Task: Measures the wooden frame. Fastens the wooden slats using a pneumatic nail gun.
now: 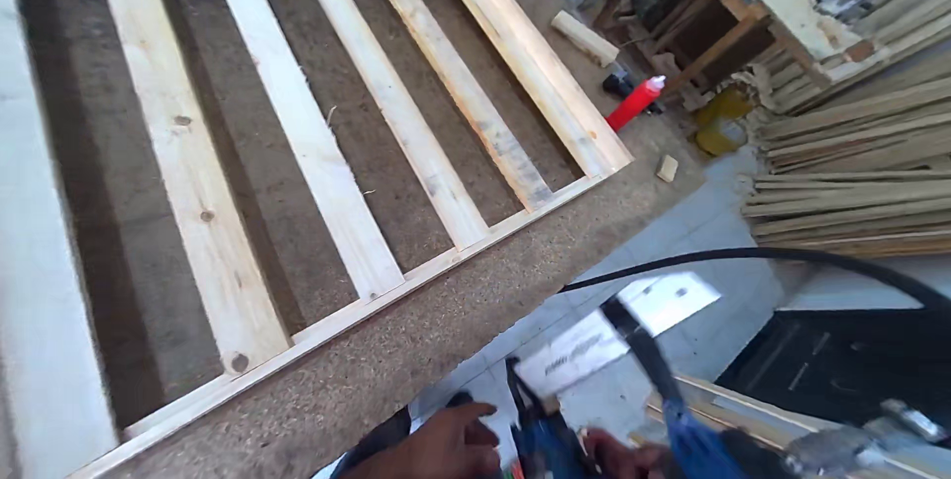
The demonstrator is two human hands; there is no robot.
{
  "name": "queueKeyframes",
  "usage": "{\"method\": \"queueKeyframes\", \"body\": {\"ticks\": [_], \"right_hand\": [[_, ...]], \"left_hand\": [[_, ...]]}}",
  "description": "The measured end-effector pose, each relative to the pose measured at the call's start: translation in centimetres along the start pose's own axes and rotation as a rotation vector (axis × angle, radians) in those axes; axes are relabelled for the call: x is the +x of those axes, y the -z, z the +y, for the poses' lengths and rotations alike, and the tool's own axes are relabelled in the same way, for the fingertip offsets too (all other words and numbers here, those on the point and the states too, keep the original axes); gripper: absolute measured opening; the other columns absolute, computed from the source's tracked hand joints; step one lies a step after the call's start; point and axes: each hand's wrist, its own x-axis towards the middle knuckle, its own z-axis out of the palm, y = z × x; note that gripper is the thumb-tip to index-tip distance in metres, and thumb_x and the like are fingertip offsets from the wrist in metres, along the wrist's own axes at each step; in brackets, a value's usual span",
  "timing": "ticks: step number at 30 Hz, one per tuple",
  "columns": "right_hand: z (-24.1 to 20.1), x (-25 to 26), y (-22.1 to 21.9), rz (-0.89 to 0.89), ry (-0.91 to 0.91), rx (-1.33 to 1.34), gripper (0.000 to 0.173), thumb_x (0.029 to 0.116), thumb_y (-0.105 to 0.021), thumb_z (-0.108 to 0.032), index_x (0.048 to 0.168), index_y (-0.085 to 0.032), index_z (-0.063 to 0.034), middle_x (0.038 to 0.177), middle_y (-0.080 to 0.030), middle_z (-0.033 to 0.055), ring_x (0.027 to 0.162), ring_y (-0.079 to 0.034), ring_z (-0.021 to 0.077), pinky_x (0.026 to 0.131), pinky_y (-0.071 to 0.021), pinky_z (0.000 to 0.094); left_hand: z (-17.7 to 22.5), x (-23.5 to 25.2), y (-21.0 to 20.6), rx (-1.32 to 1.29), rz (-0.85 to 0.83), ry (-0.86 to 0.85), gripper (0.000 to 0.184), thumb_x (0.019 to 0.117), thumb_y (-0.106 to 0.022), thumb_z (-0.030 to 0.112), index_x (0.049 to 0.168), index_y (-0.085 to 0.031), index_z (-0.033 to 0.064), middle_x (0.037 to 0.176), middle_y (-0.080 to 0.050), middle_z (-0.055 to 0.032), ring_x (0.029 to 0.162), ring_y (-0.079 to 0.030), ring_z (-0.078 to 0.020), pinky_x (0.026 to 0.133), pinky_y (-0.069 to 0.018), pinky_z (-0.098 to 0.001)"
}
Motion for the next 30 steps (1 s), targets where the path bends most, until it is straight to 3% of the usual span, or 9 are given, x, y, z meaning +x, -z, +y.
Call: {"method": "queueKeyframes", "body": {"ticks": [2, 5, 8, 11, 13, 15, 17, 22, 30], "right_hand": [[-0.8, 4.2, -1.3, 0.006, 0.053, 0.253, 0.027, 0.0985, -0.063, -0.046, 0.098, -0.075, -0.0223, 0.092, -0.076, 0.0040, 0.102, -0.073, 0.0273, 0.107, -0.0507, 0.0509], [-2.6, 7.5, -2.1, 0.119, -0.049, 0.383, 0.038, 0.0946, -0.068, -0.049, 0.108, -0.074, -0.0139, 0.122, -0.073, 0.0147, 0.118, -0.069, 0.0327, 0.103, -0.0546, 0.0502], [-5.3, 7.3, 0.4, 0.165, -0.156, -0.362, 0.047, 0.0968, -0.068, -0.037, 0.115, -0.065, 0.0064, 0.111, -0.075, 0.0185, 0.100, -0.075, 0.0279, 0.088, -0.0635, 0.0444], [-10.2, 10.2, 5.6, -0.159, 0.310, -1.159, 0.025, 0.0926, -0.077, -0.030, 0.097, -0.076, -0.0051, 0.096, -0.077, 0.0102, 0.096, -0.073, 0.0201, 0.090, -0.0593, 0.0407], [-11.4, 15.5, 8.8, -0.355, 0.364, -1.419, 0.051, 0.0861, -0.082, -0.039, 0.126, -0.069, -0.0098, 0.131, -0.068, 0.0161, 0.125, -0.062, 0.0355, 0.109, -0.0466, 0.0574], [-10.1, 21.2, 11.1, -0.561, 0.148, -1.536, 0.083, 0.0776, -0.086, -0.034, 0.150, -0.052, -0.0130, 0.155, -0.051, 0.0144, 0.120, -0.066, 0.0362, 0.097, -0.0556, 0.0582], [-9.7, 25.9, 13.4, -0.699, -0.098, -1.357, 0.088, 0.0786, -0.084, -0.017, 0.156, -0.042, -0.0058, 0.148, -0.057, 0.0170, 0.098, -0.074, 0.0400, 0.078, -0.0593, 0.0624], [-11.9, 33.0, 19.2, -0.613, -0.240, -0.975, 0.048, 0.0871, -0.076, -0.035, 0.122, -0.068, -0.0015, 0.110, -0.075, 0.0078, 0.105, -0.070, 0.0120, 0.098, -0.0562, 0.0364], [-18.1, 42.6, 21.0, -0.247, -0.387, -0.730, 0.031, 0.0875, -0.078, -0.013, 0.114, -0.068, -0.0017, 0.101, -0.076, 0.0082, 0.071, -0.071, 0.0175, 0.067, -0.0627, 0.0371]], "left_hand": [[3.4, 3.2, -1.1, -0.508, -0.011, -0.147, 0.088, 0.0859, -0.064, 0.074, 0.144, -0.050, 0.0086, 0.123, -0.070, -0.0136, 0.109, -0.070, -0.0271, 0.092, -0.0595, -0.0483], [9.0, 8.4, 0.1, -1.025, -0.122, -0.425, 0.069, 0.0848, -0.069, 0.068, 0.128, -0.067, 0.0139, 0.120, -0.073, -0.0131, 0.112, -0.070, -0.0261, 0.098, -0.0575, -0.0481], [13.4, 12.5, 2.8, -1.109, -0.225, -0.559, 0.042, 0.0948, -0.068, 0.043, 0.123, -0.071, 0.0114, 0.115, -0.074, -0.0131, 0.108, -0.072, -0.0222, 0.097, -0.0587, -0.0420], [16.9, 15.8, 2.7, -1.059, -0.213, -0.501, 0.039, 0.0954, -0.068, 0.040, 0.121, -0.072, 0.0109, 0.112, -0.075, -0.0123, 0.105, -0.073, -0.0205, 0.095, -0.0598, -0.0399], [18.6, 18.6, 0.6, -1.034, -0.138, -0.401, 0.040, 0.0916, -0.072, 0.042, 0.118, -0.072, 0.0121, 0.110, -0.075, -0.0117, 0.102, -0.074, -0.0210, 0.093, -0.0607, -0.0414], [19.9, 22.1, -1.4, -1.041, -0.036, -0.285, 0.046, 0.0882, -0.077, 0.042, 0.120, -0.068, 0.0097, 0.109, -0.074, -0.0145, 0.101, -0.073, -0.0250, 0.091, -0.0606, -0.0460], [21.3, 25.9, -2.9, -1.040, 0.133, -0.161, 0.056, 0.0860, -0.077, 0.044, 0.123, -0.062, 0.0050, 0.107, -0.072, -0.0180, 0.099, -0.073, -0.0280, 0.089, -0.0611, -0.0488], [25.7, 31.0, -2.5, -0.909, 0.201, 0.005, 0.050, 0.1052, -0.051, 0.044, 0.133, -0.053, 0.0025, 0.112, -0.072, -0.0200, 0.098, -0.074, -0.0311, 0.085, -0.0637, -0.0467], [28.2, 45.0, 14.4, 0.010, 0.870, -0.079, 0.072, 0.0987, -0.067, 0.045, 0.151, -0.042, 0.0014, 0.129, -0.068, -0.0163, 0.117, -0.067, -0.0286, 0.103, -0.0536, -0.0542]]}}
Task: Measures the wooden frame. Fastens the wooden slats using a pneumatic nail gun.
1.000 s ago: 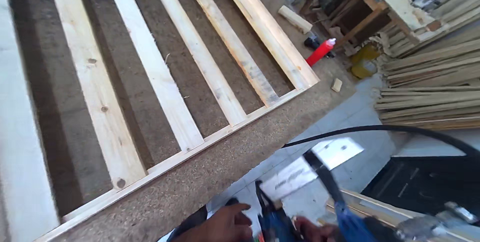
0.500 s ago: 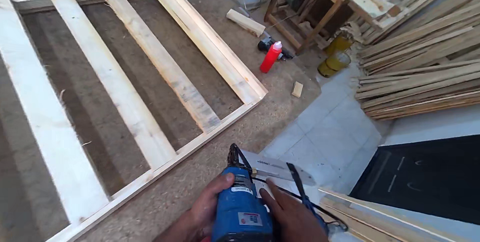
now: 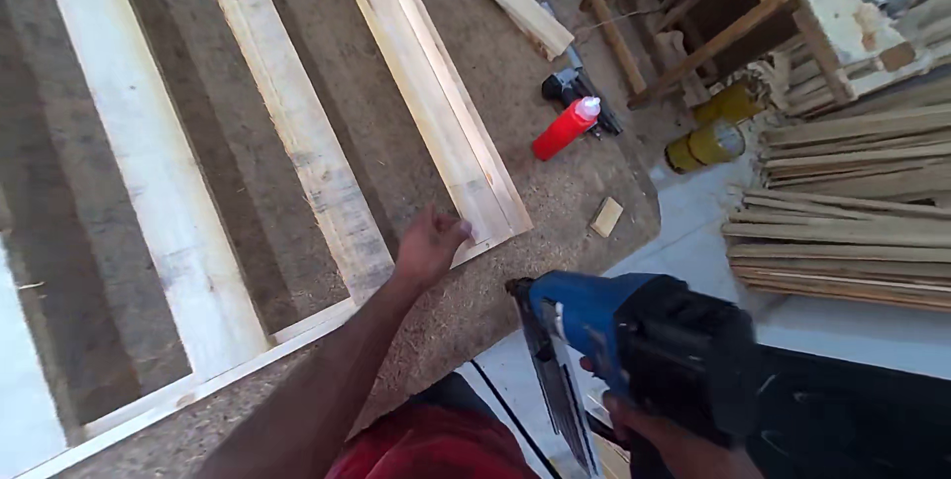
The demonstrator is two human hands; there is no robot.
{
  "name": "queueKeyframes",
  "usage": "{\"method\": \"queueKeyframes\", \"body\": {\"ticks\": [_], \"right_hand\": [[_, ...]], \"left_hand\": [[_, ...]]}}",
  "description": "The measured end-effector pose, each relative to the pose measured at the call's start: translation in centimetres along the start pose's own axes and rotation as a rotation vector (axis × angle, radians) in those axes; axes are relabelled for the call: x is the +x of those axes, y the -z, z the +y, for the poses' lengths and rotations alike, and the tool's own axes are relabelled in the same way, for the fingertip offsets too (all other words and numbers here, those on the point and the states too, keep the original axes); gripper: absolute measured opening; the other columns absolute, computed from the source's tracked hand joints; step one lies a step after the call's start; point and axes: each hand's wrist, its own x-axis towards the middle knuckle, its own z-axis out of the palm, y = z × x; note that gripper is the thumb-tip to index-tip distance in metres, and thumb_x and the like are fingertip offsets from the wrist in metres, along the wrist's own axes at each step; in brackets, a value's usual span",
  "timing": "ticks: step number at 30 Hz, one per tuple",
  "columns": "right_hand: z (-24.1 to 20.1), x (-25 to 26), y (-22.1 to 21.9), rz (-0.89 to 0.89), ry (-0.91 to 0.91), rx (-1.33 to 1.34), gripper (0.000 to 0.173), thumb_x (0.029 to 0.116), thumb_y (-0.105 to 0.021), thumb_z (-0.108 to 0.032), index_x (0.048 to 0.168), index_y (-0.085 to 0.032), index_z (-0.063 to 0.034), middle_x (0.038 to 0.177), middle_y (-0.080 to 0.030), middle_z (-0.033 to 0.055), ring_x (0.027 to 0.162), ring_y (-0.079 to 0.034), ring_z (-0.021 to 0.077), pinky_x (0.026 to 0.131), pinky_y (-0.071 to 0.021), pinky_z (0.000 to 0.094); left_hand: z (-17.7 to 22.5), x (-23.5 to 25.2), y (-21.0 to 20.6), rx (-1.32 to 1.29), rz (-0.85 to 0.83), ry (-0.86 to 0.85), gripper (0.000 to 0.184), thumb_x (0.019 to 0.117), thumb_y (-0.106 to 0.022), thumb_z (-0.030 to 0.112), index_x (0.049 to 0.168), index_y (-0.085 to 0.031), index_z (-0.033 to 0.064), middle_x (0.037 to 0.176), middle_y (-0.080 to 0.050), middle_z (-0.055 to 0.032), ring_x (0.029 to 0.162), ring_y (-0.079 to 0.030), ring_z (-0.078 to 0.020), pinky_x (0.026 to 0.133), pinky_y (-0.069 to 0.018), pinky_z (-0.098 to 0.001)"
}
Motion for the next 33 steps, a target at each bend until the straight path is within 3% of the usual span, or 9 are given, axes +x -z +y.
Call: {"method": "queueKeyframes", "body": {"ticks": [5, 12, 14, 16, 19, 20, 24, 26, 33], "right_hand": [[-4.4, 1.7, 1.2, -0.040, -0.011, -0.013, 0.022, 0.0933, -0.071, -0.015, 0.113, -0.068, -0.0063, 0.093, -0.074, -0.0003, 0.071, -0.067, 0.0087, 0.068, -0.0595, 0.0305], [-6.8, 6.8, 0.4, -0.104, -0.058, 0.005, 0.026, 0.0940, -0.070, -0.014, 0.117, -0.065, -0.0037, 0.106, -0.075, 0.0035, 0.071, -0.068, 0.0089, 0.067, -0.0600, 0.0290], [-6.8, 8.1, 0.5, -0.131, -0.059, -0.001, 0.027, 0.0941, -0.072, -0.016, 0.118, -0.066, -0.0042, 0.105, -0.075, 0.0053, 0.071, -0.068, 0.0107, 0.067, -0.0607, 0.0300], [-6.7, 9.2, 0.8, -0.150, -0.060, -0.011, 0.029, 0.0930, -0.073, -0.015, 0.119, -0.066, -0.0028, 0.105, -0.075, 0.0076, 0.073, -0.069, 0.0132, 0.069, -0.0613, 0.0318], [-6.3, 10.8, 1.7, -0.203, -0.033, -0.054, 0.037, 0.0934, -0.074, -0.017, 0.125, -0.064, -0.0013, 0.111, -0.074, 0.0102, 0.074, -0.070, 0.0154, 0.069, -0.0615, 0.0334], [-6.3, 11.3, 1.8, -0.219, -0.028, -0.069, 0.037, 0.0939, -0.074, -0.017, 0.125, -0.063, -0.0009, 0.112, -0.074, 0.0104, 0.075, -0.070, 0.0157, 0.069, -0.0616, 0.0337], [-7.7, 13.3, 1.3, -0.257, -0.064, -0.134, 0.032, 0.0940, -0.074, -0.018, 0.121, -0.065, -0.0015, 0.107, -0.076, 0.0088, 0.073, -0.070, 0.0152, 0.068, -0.0620, 0.0327], [-8.2, 13.7, 1.1, -0.285, -0.072, -0.140, 0.030, 0.0956, -0.072, -0.017, 0.120, -0.065, -0.0021, 0.106, -0.076, 0.0081, 0.074, -0.070, 0.0137, 0.070, -0.0613, 0.0319], [-7.4, 13.2, 1.9, -0.331, -0.176, -0.232, 0.036, 0.0978, -0.069, -0.015, 0.130, -0.060, 0.0002, 0.112, -0.072, 0.0055, 0.080, -0.068, 0.0106, 0.077, -0.0605, 0.0329]], "left_hand": [[-1.1, 8.2, -3.0, -0.689, -0.343, 0.367, 0.077, 0.1003, -0.042, 0.069, 0.145, -0.052, 0.0074, 0.128, -0.068, -0.0152, 0.117, -0.068, -0.0279, 0.101, -0.0557, -0.0482], [-0.9, 9.6, -3.1, -0.662, -0.531, 0.439, 0.071, 0.1032, -0.041, 0.064, 0.143, -0.051, 0.0057, 0.122, -0.070, -0.0151, 0.112, -0.069, -0.0254, 0.097, -0.0577, -0.0445], [-1.2, 9.1, -3.1, -0.600, -0.427, 0.404, 0.074, 0.1021, -0.043, 0.065, 0.142, -0.053, 0.0042, 0.122, -0.070, -0.0154, 0.112, -0.070, -0.0253, 0.097, -0.0579, -0.0457], [-0.6, 6.3, -2.2, -0.373, -0.095, 0.292, 0.063, 0.1022, -0.052, 0.059, 0.138, -0.059, 0.0075, 0.116, -0.074, -0.0117, 0.107, -0.072, -0.0232, 0.095, -0.0598, -0.0488], [0.2, -1.7, -1.6, -0.151, 0.170, 0.074, 0.039, 0.1018, -0.061, 0.038, 0.128, -0.061, 0.0094, 0.100, -0.075, -0.0044, 0.084, -0.073, -0.0185, 0.075, -0.0629, -0.0460], [-0.3, -3.6, -2.6, -0.253, 0.039, 0.083, 0.038, 0.1005, -0.062, 0.037, 0.125, -0.063, 0.0083, 0.098, -0.075, -0.0044, 0.083, -0.074, -0.0188, 0.075, -0.0649, -0.0445], [-2.6, -3.9, -9.2, -0.842, -0.584, 0.226, 0.101, 0.0826, -0.071, 0.071, 0.153, -0.037, 0.0067, 0.138, -0.063, -0.0103, 0.125, -0.063, -0.0244, 0.104, -0.0552, -0.0470], [-2.7, -3.3, -10.0, -1.066, -0.667, 0.279, 0.101, 0.0806, -0.076, 0.067, 0.154, -0.034, 0.0121, 0.142, -0.059, -0.0126, 0.130, -0.060, -0.0313, 0.106, -0.0538, -0.0549], [-2.7, -2.8, -9.8, -1.059, -0.725, 0.301, 0.095, 0.0825, -0.080, 0.056, 0.152, -0.033, 0.0126, 0.135, -0.063, -0.0113, 0.120, -0.066, -0.0274, 0.100, -0.0576, -0.0483]]}}
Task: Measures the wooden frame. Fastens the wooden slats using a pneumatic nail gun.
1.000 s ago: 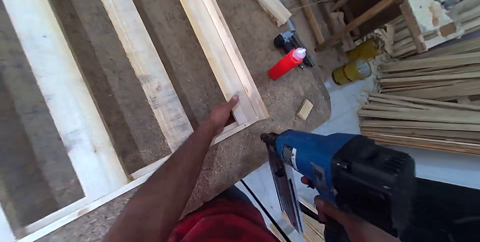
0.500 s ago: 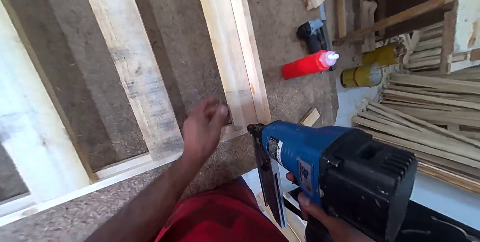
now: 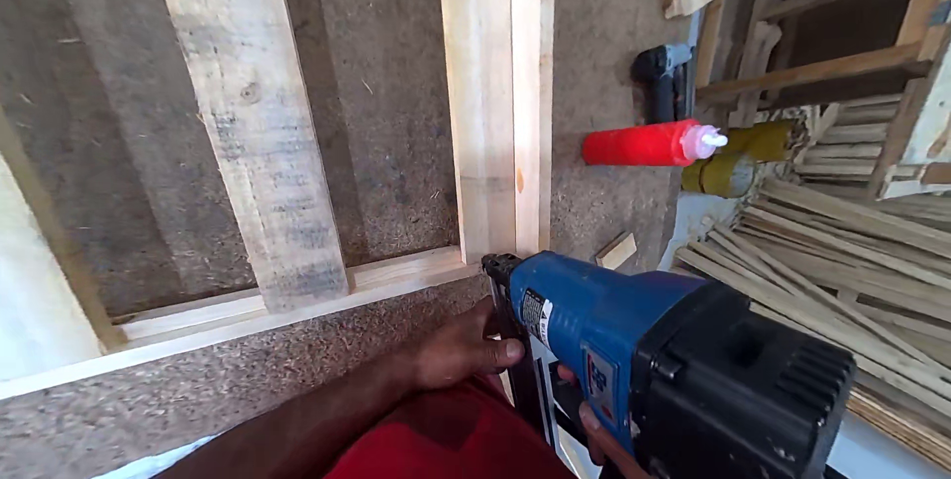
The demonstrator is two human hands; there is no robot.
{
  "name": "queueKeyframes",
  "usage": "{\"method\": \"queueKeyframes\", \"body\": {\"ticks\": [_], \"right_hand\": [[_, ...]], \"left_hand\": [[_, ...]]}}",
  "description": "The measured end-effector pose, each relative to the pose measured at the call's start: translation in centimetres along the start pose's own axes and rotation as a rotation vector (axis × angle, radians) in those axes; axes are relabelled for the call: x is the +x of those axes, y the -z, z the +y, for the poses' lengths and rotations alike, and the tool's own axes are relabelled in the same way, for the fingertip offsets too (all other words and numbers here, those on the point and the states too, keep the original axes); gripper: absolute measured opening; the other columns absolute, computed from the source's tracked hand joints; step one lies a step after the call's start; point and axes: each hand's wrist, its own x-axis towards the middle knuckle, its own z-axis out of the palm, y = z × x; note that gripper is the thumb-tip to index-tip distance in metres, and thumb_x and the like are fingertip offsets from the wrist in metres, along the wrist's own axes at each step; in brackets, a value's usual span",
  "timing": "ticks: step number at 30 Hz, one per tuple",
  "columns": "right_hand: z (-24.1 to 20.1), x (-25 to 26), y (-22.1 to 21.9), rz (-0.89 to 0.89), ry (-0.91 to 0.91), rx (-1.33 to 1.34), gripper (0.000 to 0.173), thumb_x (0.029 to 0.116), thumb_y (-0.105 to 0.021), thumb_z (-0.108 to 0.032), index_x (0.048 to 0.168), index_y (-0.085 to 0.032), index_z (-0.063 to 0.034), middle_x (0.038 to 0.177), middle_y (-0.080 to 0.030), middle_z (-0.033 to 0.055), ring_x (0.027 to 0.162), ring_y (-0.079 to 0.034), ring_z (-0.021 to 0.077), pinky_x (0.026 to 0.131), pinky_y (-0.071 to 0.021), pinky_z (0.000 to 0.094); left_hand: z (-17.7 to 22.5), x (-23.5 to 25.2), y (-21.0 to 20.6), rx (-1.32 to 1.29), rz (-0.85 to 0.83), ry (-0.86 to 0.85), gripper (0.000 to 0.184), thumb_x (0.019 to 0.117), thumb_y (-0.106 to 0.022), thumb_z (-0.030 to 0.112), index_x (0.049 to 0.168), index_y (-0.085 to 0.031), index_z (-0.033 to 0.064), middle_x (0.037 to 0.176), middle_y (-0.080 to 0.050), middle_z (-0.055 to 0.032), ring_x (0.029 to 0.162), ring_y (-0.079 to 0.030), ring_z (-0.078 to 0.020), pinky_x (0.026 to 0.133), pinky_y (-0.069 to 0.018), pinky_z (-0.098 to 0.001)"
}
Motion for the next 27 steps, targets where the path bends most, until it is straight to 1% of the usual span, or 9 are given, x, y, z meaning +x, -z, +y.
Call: {"method": "queueKeyframes", "body": {"ticks": [5, 8, 11, 13, 16, 21, 23, 25, 27], "right_hand": [[-2.9, -0.5, -0.7, 0.010, -0.088, -0.124, 0.038, 0.0997, -0.067, -0.023, 0.128, -0.062, 0.0016, 0.105, -0.072, 0.0016, 0.088, -0.067, 0.0040, 0.088, -0.0570, 0.0289], [-1.6, 0.0, 0.2, -0.031, -0.084, -0.066, 0.041, 0.0999, -0.066, -0.024, 0.133, -0.056, -0.0013, 0.106, -0.069, 0.0015, 0.080, -0.066, 0.0063, 0.077, -0.0595, 0.0306], [-2.0, 0.2, 0.2, -0.018, -0.089, -0.015, 0.036, 0.0987, -0.065, -0.017, 0.131, -0.058, -0.0027, 0.107, -0.070, 0.0015, 0.077, -0.065, 0.0074, 0.074, -0.0596, 0.0307], [-2.5, 0.8, -0.6, -0.008, -0.052, -0.008, 0.026, 0.0999, -0.064, -0.015, 0.124, -0.061, -0.0054, 0.108, -0.072, -0.0017, 0.075, -0.064, 0.0031, 0.068, -0.0570, 0.0252], [-2.1, 1.1, -1.2, 0.011, -0.073, -0.038, 0.013, 0.1013, -0.060, -0.015, 0.111, -0.062, -0.0066, 0.090, -0.064, -0.0087, 0.067, -0.055, -0.0021, 0.062, -0.0514, 0.0195], [-3.8, -0.3, -1.2, 0.031, -0.115, -0.118, 0.039, 0.1009, -0.065, -0.023, 0.129, -0.060, 0.0028, 0.102, -0.072, 0.0039, 0.082, -0.067, 0.0077, 0.082, -0.0584, 0.0308], [-2.9, -0.6, -1.3, 0.024, -0.093, -0.110, 0.043, 0.1024, -0.062, -0.026, 0.133, -0.055, 0.0042, 0.107, -0.071, 0.0046, 0.081, -0.066, 0.0072, 0.079, -0.0579, 0.0296], [-2.5, -0.4, -1.4, -0.004, -0.091, -0.111, 0.047, 0.1042, -0.060, -0.027, 0.136, -0.052, 0.0066, 0.110, -0.070, 0.0061, 0.083, -0.065, 0.0079, 0.080, -0.0576, 0.0300], [-2.6, -0.1, -1.5, -0.021, -0.085, -0.118, 0.043, 0.1044, -0.061, -0.026, 0.131, -0.055, 0.0070, 0.110, -0.070, 0.0078, 0.084, -0.066, 0.0087, 0.080, -0.0580, 0.0312]], "left_hand": [[0.8, 0.4, -0.2, 0.042, -0.019, -0.032, 0.093, 0.0844, -0.080, 0.053, 0.153, -0.032, 0.0102, 0.135, -0.063, -0.0091, 0.121, -0.066, -0.0234, 0.098, -0.0596, -0.0448], [0.8, 0.5, -0.1, 0.034, -0.012, -0.020, 0.096, 0.0826, -0.081, 0.055, 0.154, -0.032, 0.0122, 0.138, -0.062, -0.0100, 0.123, -0.065, -0.0253, 0.100, -0.0588, -0.0475], [0.5, 0.6, 0.0, 0.017, -0.029, -0.037, 0.097, 0.0820, -0.081, 0.056, 0.153, -0.032, 0.0108, 0.137, -0.062, -0.0115, 0.124, -0.064, -0.0264, 0.103, -0.0573, -0.0479], [0.6, 0.6, 0.1, 0.019, -0.026, -0.031, 0.097, 0.0820, -0.082, 0.053, 0.153, -0.032, 0.0099, 0.137, -0.062, -0.0112, 0.124, -0.064, -0.0253, 0.103, -0.0570, -0.0467], [0.7, 0.7, 0.2, 0.055, -0.026, -0.035, 0.096, 0.0817, -0.082, 0.053, 0.151, -0.034, 0.0078, 0.135, -0.064, -0.0101, 0.122, -0.065, -0.0226, 0.103, -0.0572, -0.0432], [1.1, 0.1, 0.2, 0.082, -0.037, -0.038, 0.099, 0.0803, -0.082, 0.055, 0.152, -0.032, 0.0078, 0.137, -0.062, -0.0091, 0.124, -0.064, -0.0215, 0.101, -0.0586, -0.0421], [1.2, -0.5, 0.1, 0.098, -0.030, -0.031, 0.097, 0.0816, -0.082, 0.053, 0.151, -0.033, 0.0079, 0.136, -0.062, -0.0079, 0.122, -0.065, -0.0195, 0.095, -0.0615, -0.0403], [1.2, -0.7, 0.2, 0.094, -0.022, -0.049, 0.095, 0.0828, -0.081, 0.051, 0.151, -0.033, 0.0070, 0.137, -0.062, -0.0071, 0.122, -0.064, -0.0175, 0.098, -0.0594, -0.0388], [0.9, -0.7, 0.3, 0.074, -0.010, -0.060, 0.095, 0.0821, -0.081, 0.052, 0.151, -0.034, 0.0076, 0.136, -0.063, -0.0070, 0.121, -0.065, -0.0179, 0.098, -0.0594, -0.0391]]}}
